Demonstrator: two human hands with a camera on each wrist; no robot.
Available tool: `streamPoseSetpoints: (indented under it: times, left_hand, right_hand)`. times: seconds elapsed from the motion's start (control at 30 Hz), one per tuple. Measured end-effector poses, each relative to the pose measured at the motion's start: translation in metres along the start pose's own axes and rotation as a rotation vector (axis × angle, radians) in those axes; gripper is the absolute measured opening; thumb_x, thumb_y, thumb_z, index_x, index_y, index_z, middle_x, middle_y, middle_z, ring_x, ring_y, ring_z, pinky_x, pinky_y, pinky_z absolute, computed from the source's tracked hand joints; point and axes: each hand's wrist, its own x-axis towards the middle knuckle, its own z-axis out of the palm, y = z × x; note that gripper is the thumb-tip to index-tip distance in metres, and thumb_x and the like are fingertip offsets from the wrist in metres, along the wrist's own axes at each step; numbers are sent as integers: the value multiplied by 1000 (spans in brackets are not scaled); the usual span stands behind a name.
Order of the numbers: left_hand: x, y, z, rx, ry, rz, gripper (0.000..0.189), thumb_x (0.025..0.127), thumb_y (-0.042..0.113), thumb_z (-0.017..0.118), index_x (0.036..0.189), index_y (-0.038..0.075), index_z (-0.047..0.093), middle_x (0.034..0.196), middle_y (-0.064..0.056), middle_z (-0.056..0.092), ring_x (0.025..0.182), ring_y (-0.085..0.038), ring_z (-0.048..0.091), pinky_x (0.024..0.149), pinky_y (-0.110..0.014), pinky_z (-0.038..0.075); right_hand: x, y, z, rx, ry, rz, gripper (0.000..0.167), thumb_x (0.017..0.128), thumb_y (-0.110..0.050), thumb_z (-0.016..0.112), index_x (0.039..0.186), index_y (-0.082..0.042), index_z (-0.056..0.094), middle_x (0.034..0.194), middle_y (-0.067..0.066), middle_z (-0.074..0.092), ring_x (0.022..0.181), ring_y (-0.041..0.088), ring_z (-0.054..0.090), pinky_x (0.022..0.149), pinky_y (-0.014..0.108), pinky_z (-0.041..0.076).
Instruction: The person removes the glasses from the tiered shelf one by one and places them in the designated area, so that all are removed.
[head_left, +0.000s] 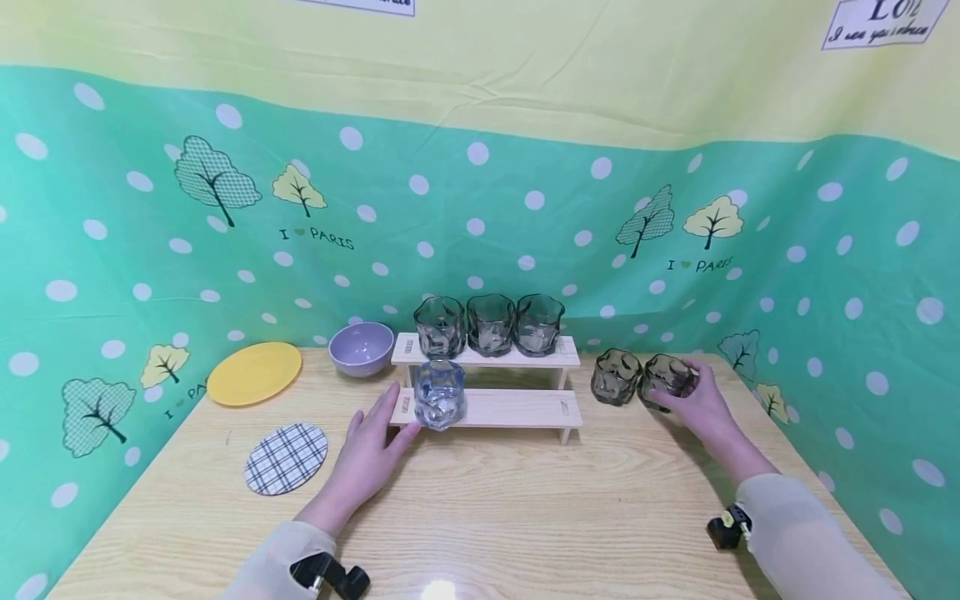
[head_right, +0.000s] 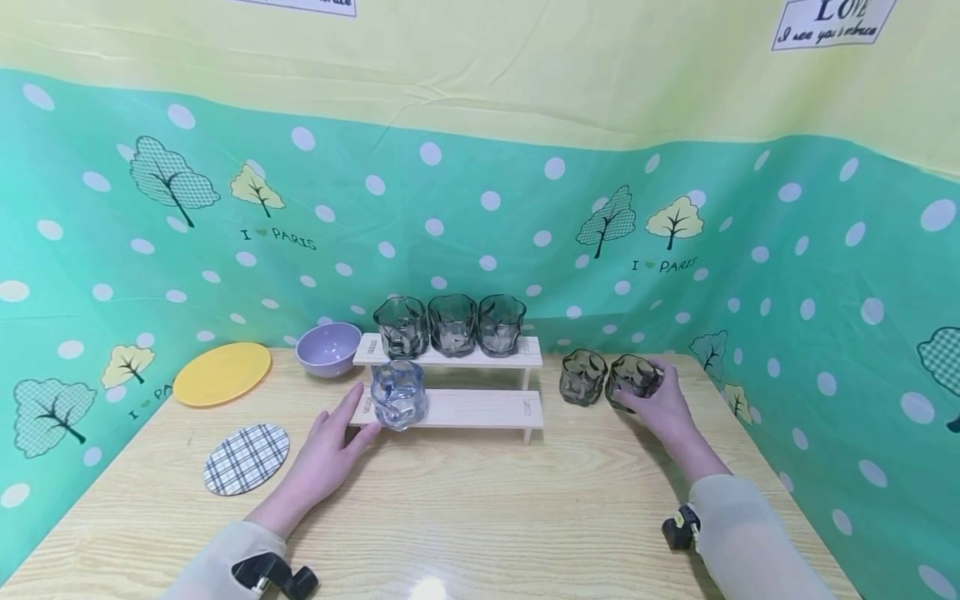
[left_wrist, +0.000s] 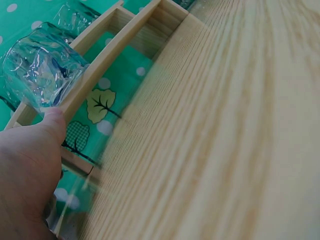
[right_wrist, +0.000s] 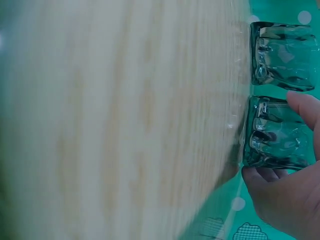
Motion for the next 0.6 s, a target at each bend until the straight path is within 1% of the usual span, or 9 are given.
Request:
streamPoseSetpoints:
  times: [0.1, 0.17, 0.37, 0.5, 0.6]
  left_hand:
    - [0, 0, 0, 1, -2, 0, 84, 113, 49, 61, 175, 5, 26, 178, -21, 30, 164, -41, 28, 134, -67, 5]
    - [0, -1, 0, 2, -3, 0, 84, 113, 49, 60, 175, 5, 26, 178, -22, 29, 164, -42, 28, 134, -67, 5]
    - [0, -1, 1, 0, 2, 3, 83, 113, 46, 62, 175, 4, 27, 177, -23, 31, 164, -42, 29, 134, -67, 6]
    - [1, 0, 1, 7, 10, 6, 81, 113, 43, 64, 174, 3, 28, 177, -23, 31, 163, -43, 30, 133, -68, 6]
    - [1, 0, 1, 13, 12, 6, 81, 113, 43, 64, 174, 3, 28, 177, -23, 31, 163, -42, 30, 133, -68, 6]
  right_hand:
    - [-2, -2, -3, -20, 6, 5, 129, 95, -39, 90, 176, -9, -6, 173, 42, 15, 156, 65, 23, 126, 77, 23]
    - [-5, -6, -5, -28, 14, -5, 131, 95, -42, 90, 177, -11, -8, 176, 39, 11, 157, 65, 19, 125, 78, 21]
    - [-12, -24, -11, -28, 56, -93, 126, 99, -43, 85, 176, -7, -9, 179, 32, 9, 161, 60, 18, 128, 75, 21]
    - [-19, -36, -13, -16, 80, -128, 126, 99, -49, 84, 177, -11, -8, 182, 27, 5, 164, 55, 12, 128, 75, 17]
    - [-25, -45, -13, -12, 99, -148, 126, 98, -53, 83, 178, -14, -6, 183, 23, 5, 165, 52, 11, 129, 75, 15]
